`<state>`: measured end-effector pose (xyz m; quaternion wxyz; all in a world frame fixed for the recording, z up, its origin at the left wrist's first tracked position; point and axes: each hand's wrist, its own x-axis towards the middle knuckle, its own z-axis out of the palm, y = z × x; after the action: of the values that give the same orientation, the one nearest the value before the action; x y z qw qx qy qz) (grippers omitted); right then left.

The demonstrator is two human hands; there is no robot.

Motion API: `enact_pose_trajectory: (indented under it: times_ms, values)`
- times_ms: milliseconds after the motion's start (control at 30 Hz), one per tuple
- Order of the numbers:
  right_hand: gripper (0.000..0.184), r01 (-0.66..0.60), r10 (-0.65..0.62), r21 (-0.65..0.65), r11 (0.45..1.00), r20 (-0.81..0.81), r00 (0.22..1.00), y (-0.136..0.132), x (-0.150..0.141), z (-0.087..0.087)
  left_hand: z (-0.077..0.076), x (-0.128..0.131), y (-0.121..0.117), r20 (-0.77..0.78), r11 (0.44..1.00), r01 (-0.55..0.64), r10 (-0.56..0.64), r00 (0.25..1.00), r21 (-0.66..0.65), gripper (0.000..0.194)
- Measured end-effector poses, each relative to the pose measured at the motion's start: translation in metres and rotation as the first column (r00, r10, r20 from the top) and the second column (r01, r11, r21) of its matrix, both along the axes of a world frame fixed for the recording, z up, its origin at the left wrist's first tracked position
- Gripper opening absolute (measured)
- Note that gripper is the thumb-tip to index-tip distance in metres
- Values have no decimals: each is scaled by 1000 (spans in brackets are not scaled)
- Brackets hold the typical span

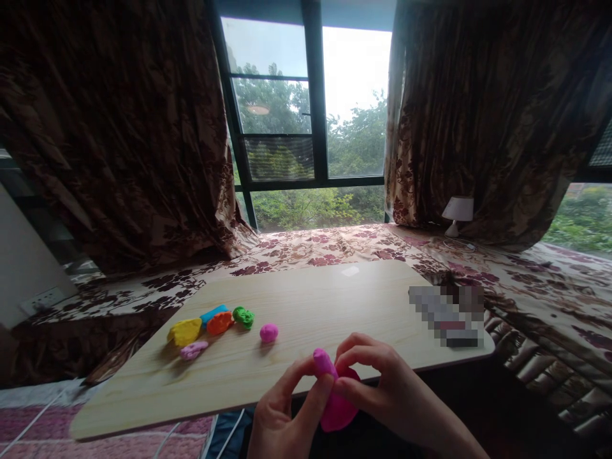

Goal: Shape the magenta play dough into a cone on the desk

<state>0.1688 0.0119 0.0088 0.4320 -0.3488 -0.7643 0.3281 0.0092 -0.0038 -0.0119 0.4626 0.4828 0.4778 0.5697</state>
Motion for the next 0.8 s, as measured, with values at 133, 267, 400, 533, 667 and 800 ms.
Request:
enact_pose_trajectory:
  times_ms: [133, 267, 400, 533, 667, 800]
  values:
    - [7, 16, -16, 5, 1000, -29, 999, 0, -2, -1, -3, -4, 1, 47, 999, 44, -45, 998, 11, 28]
    - [6, 16, -15, 19, 1000, -43, 999, 0, -5, -2, -3, -4, 1, 53, 999, 31, -33, 998, 32, 22]
    - [8, 74, -72, 64, 995, -28, 997, 0, -6, -5, -2, -2, 2, 53, 999, -16, 15, 998, 29, 24]
    - [10, 185, -189, 158, 970, 7, 982, -2, -8, -5, -3, -2, 3, 106, 1000, -28, 28, 994, -4, 24]
    - [8, 242, -289, 298, 923, 125, 949, -7, -11, -5, -6, -3, 4, 104, 998, -42, 47, 993, -47, 25]
    - [18, 264, -352, 416, 870, 149, 924, -10, -14, -6, -6, -5, 3, 18, 997, -73, 74, 997, -20, 27]
